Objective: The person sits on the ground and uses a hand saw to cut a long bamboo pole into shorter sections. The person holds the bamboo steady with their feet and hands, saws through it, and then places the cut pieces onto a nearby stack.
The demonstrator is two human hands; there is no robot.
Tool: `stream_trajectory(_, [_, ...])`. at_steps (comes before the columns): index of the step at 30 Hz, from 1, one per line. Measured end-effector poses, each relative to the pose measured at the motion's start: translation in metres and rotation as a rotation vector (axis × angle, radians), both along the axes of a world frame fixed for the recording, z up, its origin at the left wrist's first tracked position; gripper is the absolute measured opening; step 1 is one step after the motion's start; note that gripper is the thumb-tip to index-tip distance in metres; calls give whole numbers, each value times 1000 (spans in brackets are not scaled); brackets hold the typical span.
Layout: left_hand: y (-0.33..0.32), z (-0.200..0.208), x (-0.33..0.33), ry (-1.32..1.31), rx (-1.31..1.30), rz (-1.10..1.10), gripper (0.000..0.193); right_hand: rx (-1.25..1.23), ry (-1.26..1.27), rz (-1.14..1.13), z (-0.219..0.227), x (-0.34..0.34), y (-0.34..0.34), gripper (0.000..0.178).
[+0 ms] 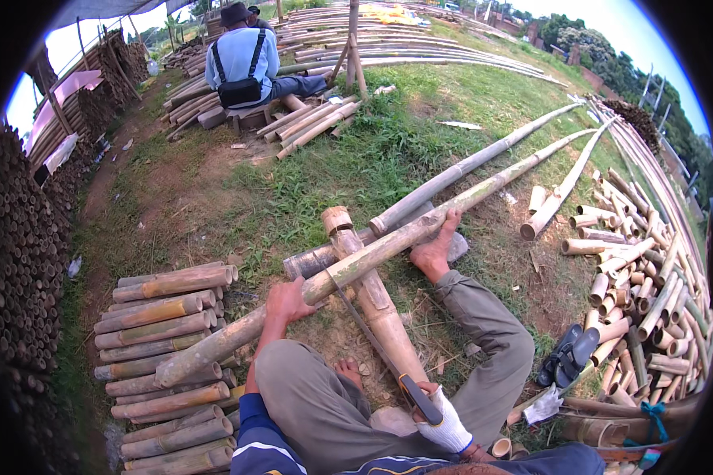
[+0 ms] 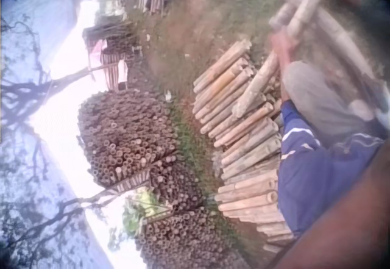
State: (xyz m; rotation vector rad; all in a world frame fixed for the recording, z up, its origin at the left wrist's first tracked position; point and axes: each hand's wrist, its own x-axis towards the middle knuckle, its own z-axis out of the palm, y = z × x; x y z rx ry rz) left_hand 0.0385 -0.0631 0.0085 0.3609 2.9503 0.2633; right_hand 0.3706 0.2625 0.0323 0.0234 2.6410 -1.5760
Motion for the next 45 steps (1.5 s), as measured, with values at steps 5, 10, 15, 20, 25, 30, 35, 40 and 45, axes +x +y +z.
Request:
stream_trajectory(5, [4, 0, 0, -2, -13, 39, 77, -115, 173, 8, -47, -196, -68, 58])
stream_trajectory(10, [5, -5, -6, -5, 14, -3, 78, -125, 263, -16, -49, -232, -80, 58])
stream_trajectory(15, [-16, -9, -5, 2, -9, 26, 77, -75, 36, -10, -21, -41, -18, 62])
stream_trajectory(20, [-9, -6, 1, 21, 0, 17, 76, -57, 28, -3, 7, 3, -4, 63])
stream_trajectory(25, [-1, -5, -2, 13, 29, 23, 74, -212, 173, 24, -61, -218, -79, 61])
stream_trajectory(30, [7, -8, -9, 28, 68, -29, 73, -97, 332, -11, -64, -229, -80, 62])
stream_trajectory(35, [-16, -9, -3, 6, 46, 17, 71, -83, 32, -3, -18, -22, -9, 61])
stream_trajectory(40, [-12, -4, -1, 12, 28, 54, 70, -27, -96, 5, 11, -14, -5, 61])
stream_trajectory(45, [7, -2, -3, 19, 48, 20, 71, -167, 272, 5, -69, -232, -82, 61])
